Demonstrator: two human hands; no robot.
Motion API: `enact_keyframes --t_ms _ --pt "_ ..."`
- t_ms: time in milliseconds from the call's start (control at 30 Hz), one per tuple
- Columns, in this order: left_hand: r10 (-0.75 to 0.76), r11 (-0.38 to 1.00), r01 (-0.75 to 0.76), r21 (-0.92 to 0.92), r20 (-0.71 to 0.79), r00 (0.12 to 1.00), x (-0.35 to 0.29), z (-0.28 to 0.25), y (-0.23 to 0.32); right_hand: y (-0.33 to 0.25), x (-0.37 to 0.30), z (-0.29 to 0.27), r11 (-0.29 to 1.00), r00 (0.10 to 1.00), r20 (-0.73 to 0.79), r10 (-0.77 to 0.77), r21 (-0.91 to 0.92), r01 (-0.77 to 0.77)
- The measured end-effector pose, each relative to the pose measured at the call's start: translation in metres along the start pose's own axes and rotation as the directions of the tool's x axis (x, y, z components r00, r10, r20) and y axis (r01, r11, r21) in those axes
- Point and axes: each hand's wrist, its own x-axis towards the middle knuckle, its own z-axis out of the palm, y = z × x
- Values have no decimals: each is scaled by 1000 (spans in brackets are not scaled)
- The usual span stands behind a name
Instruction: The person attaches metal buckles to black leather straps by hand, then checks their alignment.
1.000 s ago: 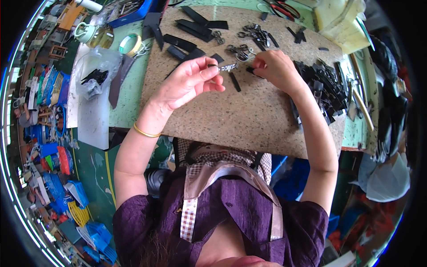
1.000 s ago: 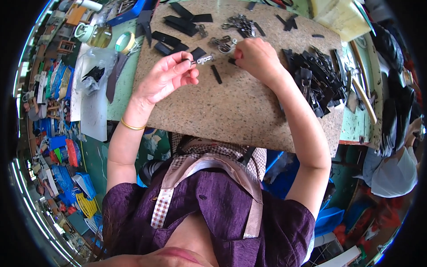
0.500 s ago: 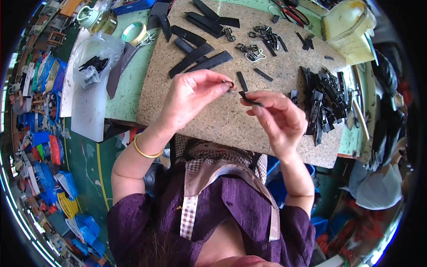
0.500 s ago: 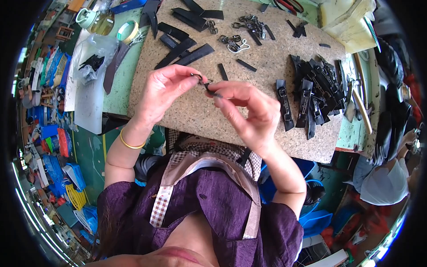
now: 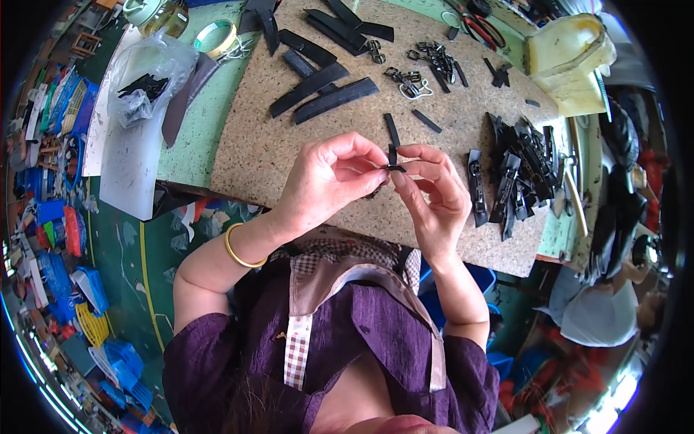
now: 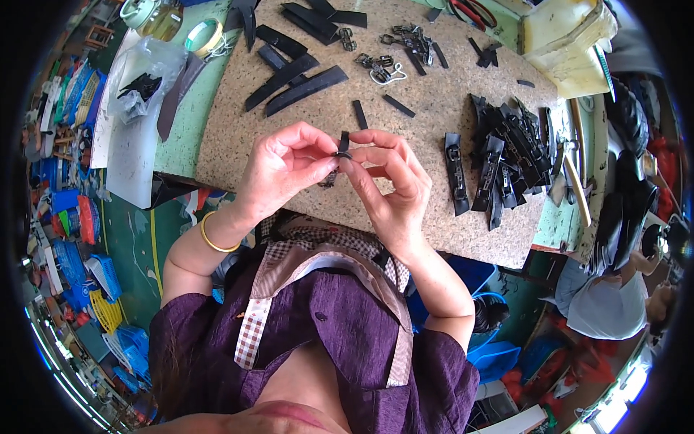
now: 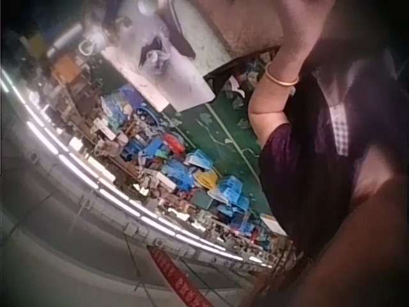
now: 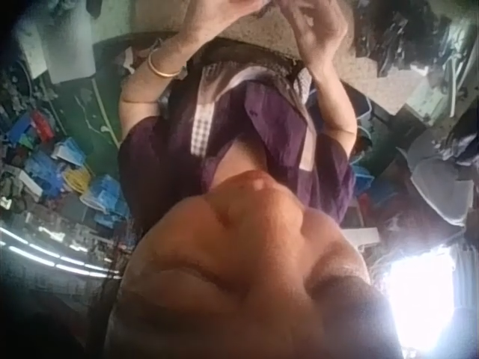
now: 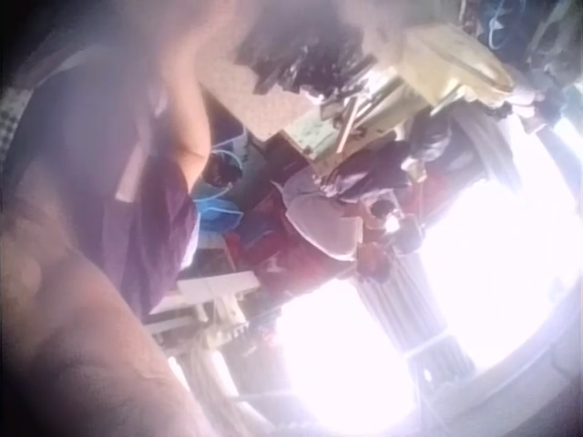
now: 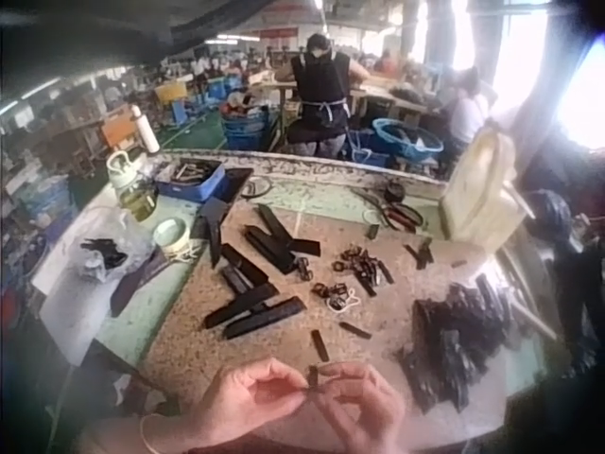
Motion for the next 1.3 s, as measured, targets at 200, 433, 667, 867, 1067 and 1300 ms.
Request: enact_keyframes --t_ms 200,433,667,867,1067,1300 --pt "100 994 -98 39 -46 994 -6 3 -2 -2 -2 -1 830 927 123 355 414 -373" --pt "161 982 -159 104 -15 987 -9 0 -8 -2 -1 3 806 891 130 435 386 -449" --pt "66 998 -66 4 -21 998 -5 0 -12 8 -5 9 804 919 81 386 460 -378" --pt "81 997 -81 -11 3 997 4 1 -13 16 -6 12 754 905 20 426 544 -367" --pt "558 377 -376 846 116 822 63 -35 -7 10 -3 6 666 870 6 492 641 -381" --pt "437 132 -259 957 178 882 86 -56 -17 8 1 -2 617 841 21 541 669 -414"
